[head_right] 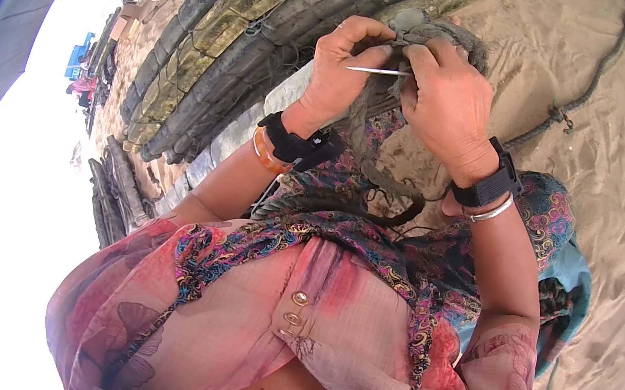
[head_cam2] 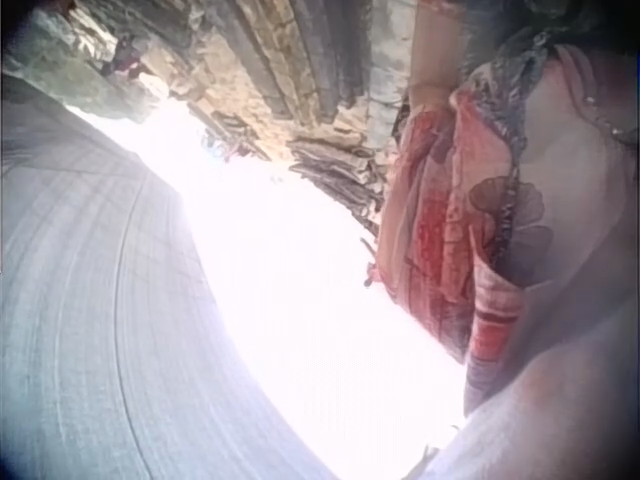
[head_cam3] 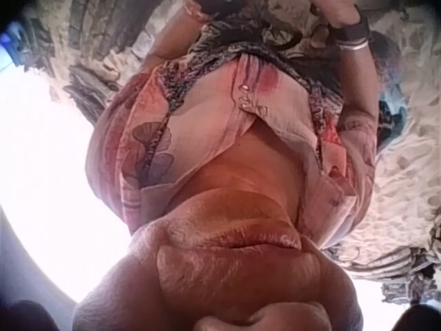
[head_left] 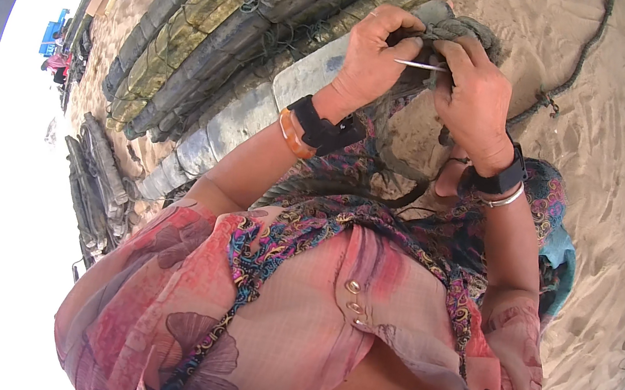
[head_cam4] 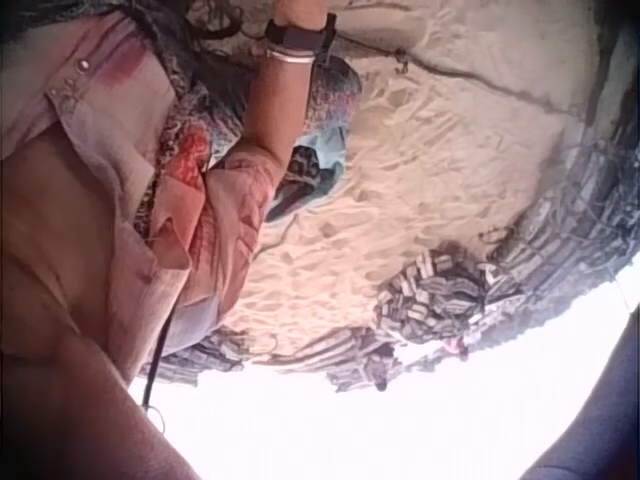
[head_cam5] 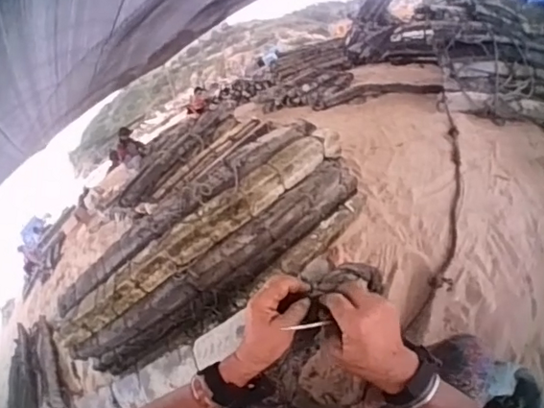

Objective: Repairing a thick rope or fishing equipment by weaving cord through it using a net-repair needle.

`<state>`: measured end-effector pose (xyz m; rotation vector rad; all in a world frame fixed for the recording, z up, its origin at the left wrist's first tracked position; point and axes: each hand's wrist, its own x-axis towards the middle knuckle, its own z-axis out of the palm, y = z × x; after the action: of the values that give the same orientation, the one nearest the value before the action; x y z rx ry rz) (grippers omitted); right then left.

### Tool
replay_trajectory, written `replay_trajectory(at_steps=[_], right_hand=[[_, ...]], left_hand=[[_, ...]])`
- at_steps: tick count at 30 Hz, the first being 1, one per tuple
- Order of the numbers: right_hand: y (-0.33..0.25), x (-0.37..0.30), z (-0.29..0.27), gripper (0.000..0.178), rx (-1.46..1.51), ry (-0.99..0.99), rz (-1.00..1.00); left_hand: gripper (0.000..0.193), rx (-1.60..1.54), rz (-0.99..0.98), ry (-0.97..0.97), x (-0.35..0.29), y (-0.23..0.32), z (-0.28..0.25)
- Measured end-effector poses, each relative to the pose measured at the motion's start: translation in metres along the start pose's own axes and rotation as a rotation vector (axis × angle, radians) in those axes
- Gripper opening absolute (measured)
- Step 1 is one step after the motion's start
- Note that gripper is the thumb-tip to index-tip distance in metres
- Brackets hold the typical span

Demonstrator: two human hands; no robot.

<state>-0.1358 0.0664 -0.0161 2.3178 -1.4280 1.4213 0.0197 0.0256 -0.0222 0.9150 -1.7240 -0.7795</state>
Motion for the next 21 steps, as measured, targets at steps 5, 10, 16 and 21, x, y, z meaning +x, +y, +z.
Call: replay_trajectory(at_steps=[5, 10, 16, 21], right_hand=[[0.01, -0.002, 0.006, 0.019, 0.17, 0.059, 0.091], [0.005, -0.001, 0.01, 0.02, 0.046, 0.04, 0.055], [0.0, 0.003, 0.02, 0.027, -0.092, 0.043, -0.002], [0.023, 0.002, 0.015, 0.029, 0.141, -0.017, -0.041]], left_hand=[[0.015, 0.094, 0.018, -0.013, -0.003, 0.005, -0.003], [0.014, 0.1, -0.031, -0.015, -0.004, 0.003, -0.001], [0.012, -0.161, -0.057, 0.036, 0.001, -0.004, -0.002], [0.015, 0.042, -0.364, -0.22, 0.029, 0.017, -0.004]])
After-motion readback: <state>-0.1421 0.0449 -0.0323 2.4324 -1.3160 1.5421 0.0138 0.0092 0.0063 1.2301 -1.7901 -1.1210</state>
